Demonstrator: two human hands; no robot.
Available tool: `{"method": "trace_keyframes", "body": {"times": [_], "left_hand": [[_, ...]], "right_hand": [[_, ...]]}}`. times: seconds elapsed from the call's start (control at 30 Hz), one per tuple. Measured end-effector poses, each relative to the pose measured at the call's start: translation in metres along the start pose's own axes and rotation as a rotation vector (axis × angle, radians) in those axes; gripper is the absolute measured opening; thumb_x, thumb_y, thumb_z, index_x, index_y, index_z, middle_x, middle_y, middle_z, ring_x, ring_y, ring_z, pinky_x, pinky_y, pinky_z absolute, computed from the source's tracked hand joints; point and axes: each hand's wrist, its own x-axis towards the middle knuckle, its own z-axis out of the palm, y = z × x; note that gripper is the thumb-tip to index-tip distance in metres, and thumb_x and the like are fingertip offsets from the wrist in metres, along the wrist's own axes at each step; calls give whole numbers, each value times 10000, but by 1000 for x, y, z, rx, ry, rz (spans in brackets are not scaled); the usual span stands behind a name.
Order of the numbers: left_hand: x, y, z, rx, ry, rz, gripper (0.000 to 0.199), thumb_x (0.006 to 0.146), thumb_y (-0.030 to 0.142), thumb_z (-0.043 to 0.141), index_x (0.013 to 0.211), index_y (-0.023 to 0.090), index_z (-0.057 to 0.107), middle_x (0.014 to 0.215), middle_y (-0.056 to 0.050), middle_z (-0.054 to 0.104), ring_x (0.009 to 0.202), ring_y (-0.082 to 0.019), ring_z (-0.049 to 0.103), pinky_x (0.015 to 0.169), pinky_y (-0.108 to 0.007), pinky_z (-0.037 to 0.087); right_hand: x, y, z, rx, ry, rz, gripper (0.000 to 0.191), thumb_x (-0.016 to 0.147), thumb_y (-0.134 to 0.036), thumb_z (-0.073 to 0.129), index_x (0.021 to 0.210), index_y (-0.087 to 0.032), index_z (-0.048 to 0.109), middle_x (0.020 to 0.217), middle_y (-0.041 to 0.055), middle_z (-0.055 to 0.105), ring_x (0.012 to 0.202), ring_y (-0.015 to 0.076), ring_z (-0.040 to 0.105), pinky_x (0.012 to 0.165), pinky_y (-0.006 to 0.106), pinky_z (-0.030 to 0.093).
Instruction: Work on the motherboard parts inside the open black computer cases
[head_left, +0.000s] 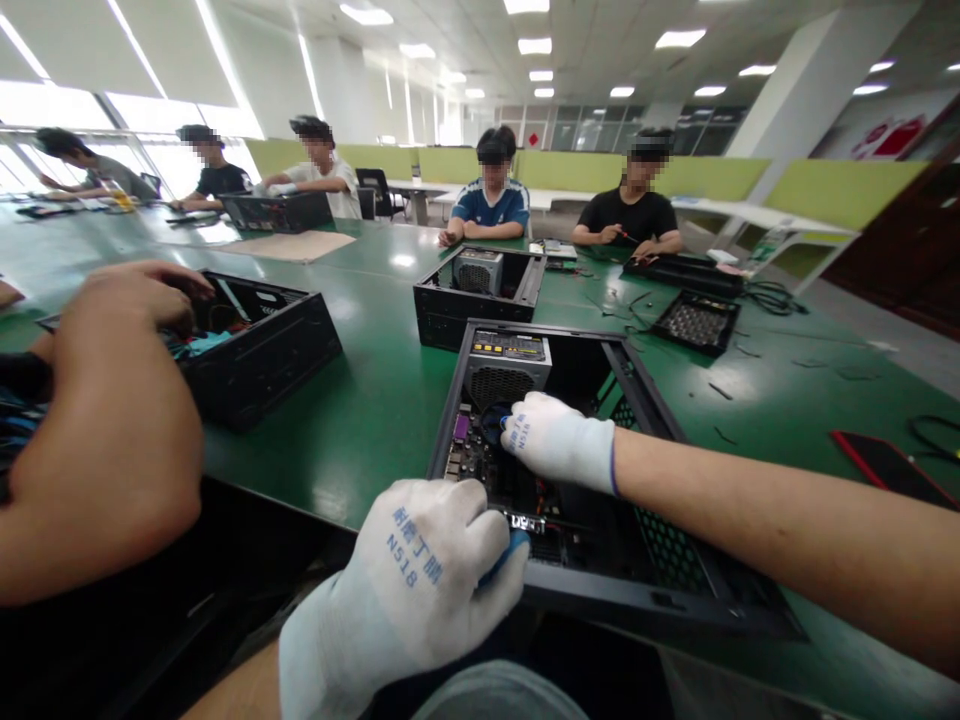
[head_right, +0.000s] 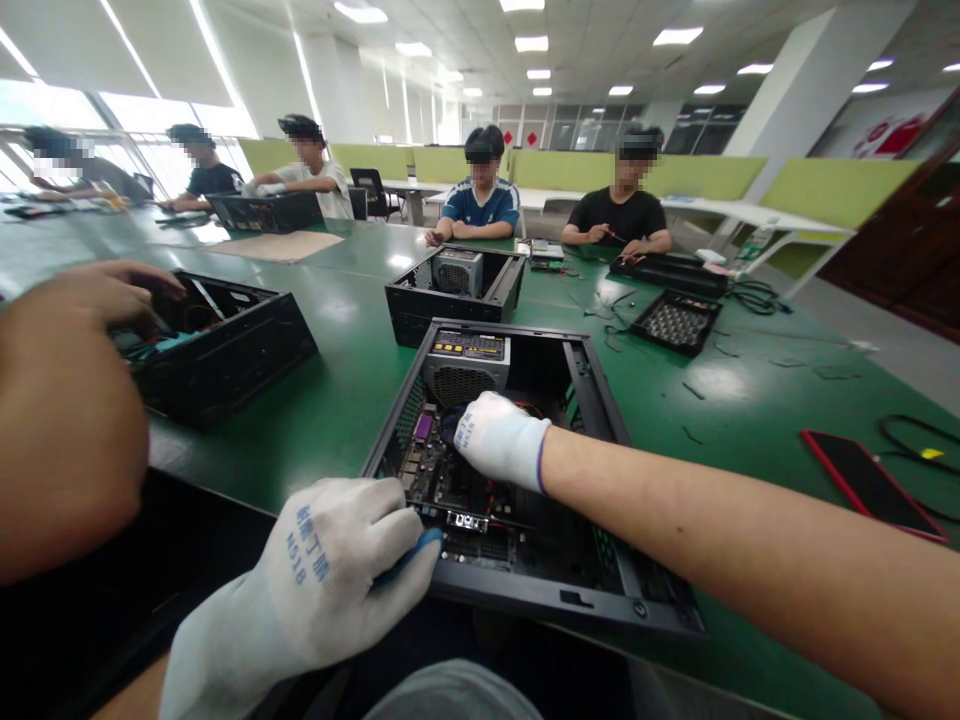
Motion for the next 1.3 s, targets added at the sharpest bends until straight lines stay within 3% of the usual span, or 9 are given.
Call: {"method": "trace_keyframes", "body": {"times": [0.2,0.37,0.5,0.67,1.03,1.3], "left_hand": [[0,-1,1,-12,-7,4,264,990,362,567,754,256,512,741,13,566,601,-189,518,556,-384,246],[0,0,2,-11,10,11,271,982,361,573,740,257,510,733,12,563,594,-191,514,549,-382,240],[-1,0,2,-6,24,4,293,983,363,576,722,253,499,713,13,553,582,-186,506,547,-377,244],[-1,1,1,-3,9,-5,291,989,356,574,726,250,506,718,12,548,594,-183,512,553,-384,247],[0,0,0,2,43,13,297,977,310,589,710,242,480,697,16,533,589,-171,487,562,-385,248],[1,2,1,25,47,1,281,961,307,595,707,245,493,702,7,523,570,-176,485,556,-366,271]], "right_hand": [[-26,10,-1,31,5,-20,233,890,-224,639,1073,-165,771,1081,122,778,1063,301,717,881,392,506],[-42,21,3,52,-50,94,239,891,-268,627,1029,-153,784,1042,141,784,1012,305,738,852,381,519],[-46,31,7,24,-138,222,285,909,-278,593,1059,-139,791,1066,169,788,999,322,750,808,382,540],[-39,42,14,31,-147,278,243,864,-232,631,1000,-130,805,1004,172,797,967,332,763,778,390,562],[-16,70,28,28,-69,351,245,885,-193,624,1037,-128,804,1029,179,796,961,312,762,758,383,555],[-35,68,27,-6,114,407,359,944,-425,610,1022,-124,789,1061,188,769,1083,343,673,879,426,480]]}}
